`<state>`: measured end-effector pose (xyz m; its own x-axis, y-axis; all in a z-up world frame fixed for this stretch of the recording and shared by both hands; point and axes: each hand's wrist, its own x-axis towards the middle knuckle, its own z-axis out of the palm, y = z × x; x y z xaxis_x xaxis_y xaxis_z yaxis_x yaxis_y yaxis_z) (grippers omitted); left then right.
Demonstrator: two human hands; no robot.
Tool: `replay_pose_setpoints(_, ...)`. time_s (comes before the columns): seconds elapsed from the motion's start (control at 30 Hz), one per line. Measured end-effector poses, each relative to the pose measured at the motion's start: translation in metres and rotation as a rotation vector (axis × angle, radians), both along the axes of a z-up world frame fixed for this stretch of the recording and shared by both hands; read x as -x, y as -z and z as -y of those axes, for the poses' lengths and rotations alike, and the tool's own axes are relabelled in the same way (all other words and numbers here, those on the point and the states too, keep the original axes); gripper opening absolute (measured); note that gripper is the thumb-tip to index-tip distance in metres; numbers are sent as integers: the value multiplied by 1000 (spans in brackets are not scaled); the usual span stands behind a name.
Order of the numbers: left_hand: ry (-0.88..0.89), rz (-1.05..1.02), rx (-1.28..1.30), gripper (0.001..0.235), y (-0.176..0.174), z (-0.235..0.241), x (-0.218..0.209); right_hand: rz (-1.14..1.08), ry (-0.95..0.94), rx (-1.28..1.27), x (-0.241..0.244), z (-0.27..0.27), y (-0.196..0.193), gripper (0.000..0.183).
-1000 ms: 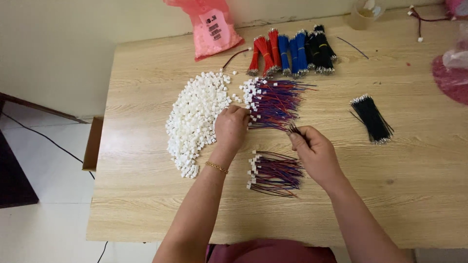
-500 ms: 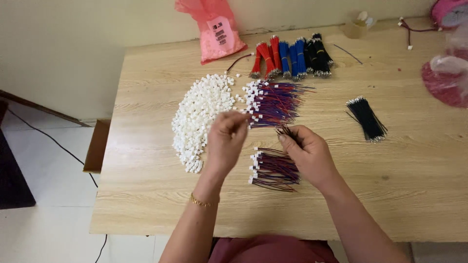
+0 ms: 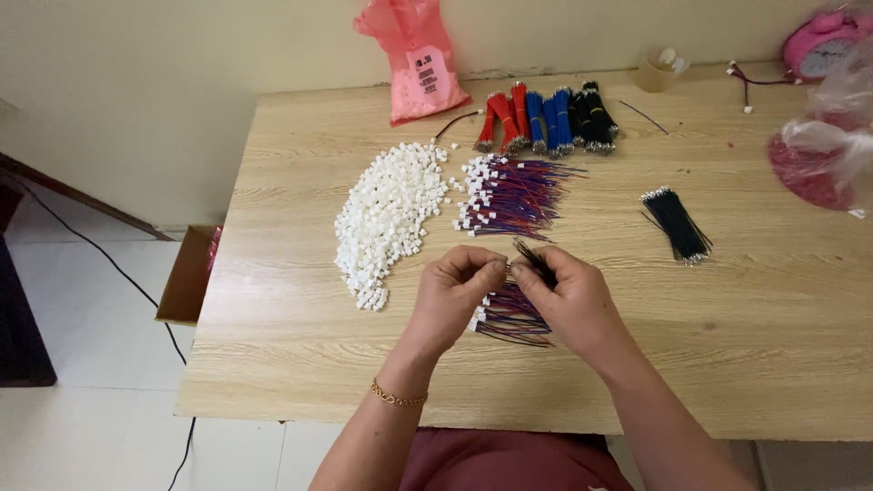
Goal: Adding a black wire to pre-assembled bundles of colored wires on a workbench
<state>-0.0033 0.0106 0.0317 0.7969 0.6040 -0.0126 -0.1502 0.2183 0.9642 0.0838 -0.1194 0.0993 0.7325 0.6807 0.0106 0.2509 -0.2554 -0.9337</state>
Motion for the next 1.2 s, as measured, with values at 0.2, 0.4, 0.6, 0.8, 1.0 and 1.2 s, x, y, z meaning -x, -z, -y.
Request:
replay_pose_setpoints(0.2,18,32,110,18,13,-4,3,115,24,14,-1,1,12,11)
replay_pose_setpoints(0.4,44,124,354,20,23,-3,3,277,-6,60,-2,0,3,12)
replay_pose_setpoints(0.6,98,168,533,21,21,-3,2,294,7,56,-4,-1,11,12)
replay_pose_setpoints(0.8,106,165,556,21,23,0,2,303,38,66,-7,-1,15,14)
replay_pose_setpoints(1.0,97,140,577,21,15,1,2,415,101,91,-4,-2,26,12)
replay_pose_setpoints(1.2,123,158,679,24,28,-2,1,458,123,75,-4,-3,29,11)
